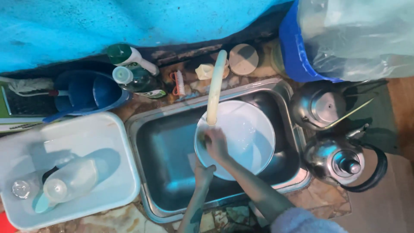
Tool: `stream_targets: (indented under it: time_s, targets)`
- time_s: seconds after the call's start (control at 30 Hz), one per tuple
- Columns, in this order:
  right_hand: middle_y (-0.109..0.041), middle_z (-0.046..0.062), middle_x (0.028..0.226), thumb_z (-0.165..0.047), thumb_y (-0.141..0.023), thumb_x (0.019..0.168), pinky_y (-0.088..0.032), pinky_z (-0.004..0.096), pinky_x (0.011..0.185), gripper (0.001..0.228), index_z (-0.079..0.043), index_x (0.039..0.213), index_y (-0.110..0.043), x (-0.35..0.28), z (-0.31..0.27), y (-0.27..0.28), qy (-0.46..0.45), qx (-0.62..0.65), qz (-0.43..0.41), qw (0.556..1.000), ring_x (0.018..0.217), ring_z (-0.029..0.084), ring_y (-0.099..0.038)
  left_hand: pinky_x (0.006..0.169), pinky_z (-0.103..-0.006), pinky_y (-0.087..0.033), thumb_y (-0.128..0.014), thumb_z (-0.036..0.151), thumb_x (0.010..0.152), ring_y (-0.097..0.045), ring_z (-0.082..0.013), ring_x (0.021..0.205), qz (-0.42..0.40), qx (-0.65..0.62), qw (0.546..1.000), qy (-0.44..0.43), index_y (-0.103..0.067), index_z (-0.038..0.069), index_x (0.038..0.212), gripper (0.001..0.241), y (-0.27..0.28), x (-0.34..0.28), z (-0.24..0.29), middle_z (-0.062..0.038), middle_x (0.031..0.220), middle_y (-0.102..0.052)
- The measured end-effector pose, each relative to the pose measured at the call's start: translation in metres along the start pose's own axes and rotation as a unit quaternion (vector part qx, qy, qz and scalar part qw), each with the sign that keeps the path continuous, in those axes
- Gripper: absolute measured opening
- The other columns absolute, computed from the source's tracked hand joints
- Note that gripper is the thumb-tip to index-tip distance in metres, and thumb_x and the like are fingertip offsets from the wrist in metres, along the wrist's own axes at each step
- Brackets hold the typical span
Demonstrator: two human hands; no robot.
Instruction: Checking baked bread in the oven and then washing various dishes in a sink.
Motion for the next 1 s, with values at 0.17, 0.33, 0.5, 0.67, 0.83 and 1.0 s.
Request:
stream_targets:
  time_s: [0.17,0.33,0.5,0.67,0.83,1.0]
  targets:
    - [-0.068,0.009,0.096,-0.007,-0.067,0.077,-0.053,0.043,0.085,0.020,-0.017,0.094,-0.072,-0.031,0.009,-0.012,0.068,-0.102,-0.165,0.979,0.095,0.033,-0.064,0.099,-0.0348,-0.050,-0.061,-0.013,0.069,-0.062,-0.0218,0.119,0.009,0.007,1.000,0.004,-0.047,0.010,0.145,0.081,0.002,-0.005,-0.023,-0.008,0.128,-0.064]
    - [-0.068,0.013,0.102,0.002,-0.060,0.079,-0.054,0.043,0.088,0.035,-0.013,0.110,-0.066,0.009,0.009,-0.025,0.079,-0.010,0.097,0.992,0.100,0.034,-0.068,0.095,-0.0385,-0.052,-0.065,-0.003,0.081,-0.065,-0.0279,0.112,0.048,-0.048,0.987,0.144,-0.021,0.018,0.158,0.090,-0.022,-0.048,-0.012,-0.014,0.129,-0.066]
    - [-0.068,0.014,0.099,0.005,-0.068,0.080,-0.056,0.039,0.080,0.039,-0.007,0.117,-0.066,0.026,0.032,-0.024,-0.099,0.110,0.167,0.975,0.090,0.029,-0.068,0.102,-0.0379,-0.050,-0.079,0.006,0.078,-0.062,-0.0288,0.125,-0.021,0.091,0.996,0.000,-0.019,0.012,0.156,0.099,0.016,0.007,-0.016,-0.017,0.138,-0.061]
    - [-0.070,0.009,0.100,0.006,-0.069,0.087,-0.059,0.032,0.079,0.024,-0.005,0.108,-0.068,-0.002,0.004,-0.014,0.032,0.193,0.032,0.980,0.088,0.021,-0.072,0.098,-0.0360,-0.057,-0.065,-0.002,0.075,-0.070,-0.0241,0.121,-0.095,0.208,0.970,-0.085,-0.029,0.019,0.164,0.098,0.022,0.059,0.083,-0.011,0.135,-0.069]
    - [-0.069,0.007,0.085,0.007,-0.070,0.075,-0.060,0.031,0.071,0.013,-0.004,0.083,-0.070,0.008,-0.011,-0.017,0.047,0.131,0.000,0.990,0.077,0.019,-0.074,0.107,-0.0343,-0.049,-0.052,-0.013,0.066,-0.058,-0.0244,0.135,-0.071,0.057,0.975,-0.202,-0.033,0.013,0.161,0.101,0.017,0.039,0.056,-0.011,0.151,-0.056]
    - [-0.073,0.007,0.083,0.005,-0.066,0.082,-0.056,0.030,0.069,0.013,-0.004,0.091,-0.070,0.006,0.015,-0.023,-0.091,0.201,0.114,0.969,0.075,0.017,-0.070,0.102,-0.0327,-0.049,-0.061,-0.017,0.062,-0.057,-0.0240,0.126,0.023,0.108,0.989,-0.098,-0.027,0.015,0.158,0.106,0.015,0.009,0.028,-0.013,0.137,-0.056]
Point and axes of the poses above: each hand's wrist, its own x-axis towards the middle knuckle, its own y-axis out of the back of the hand, z = x × y, the point moved 6 cm from there along x, towards the middle knuckle
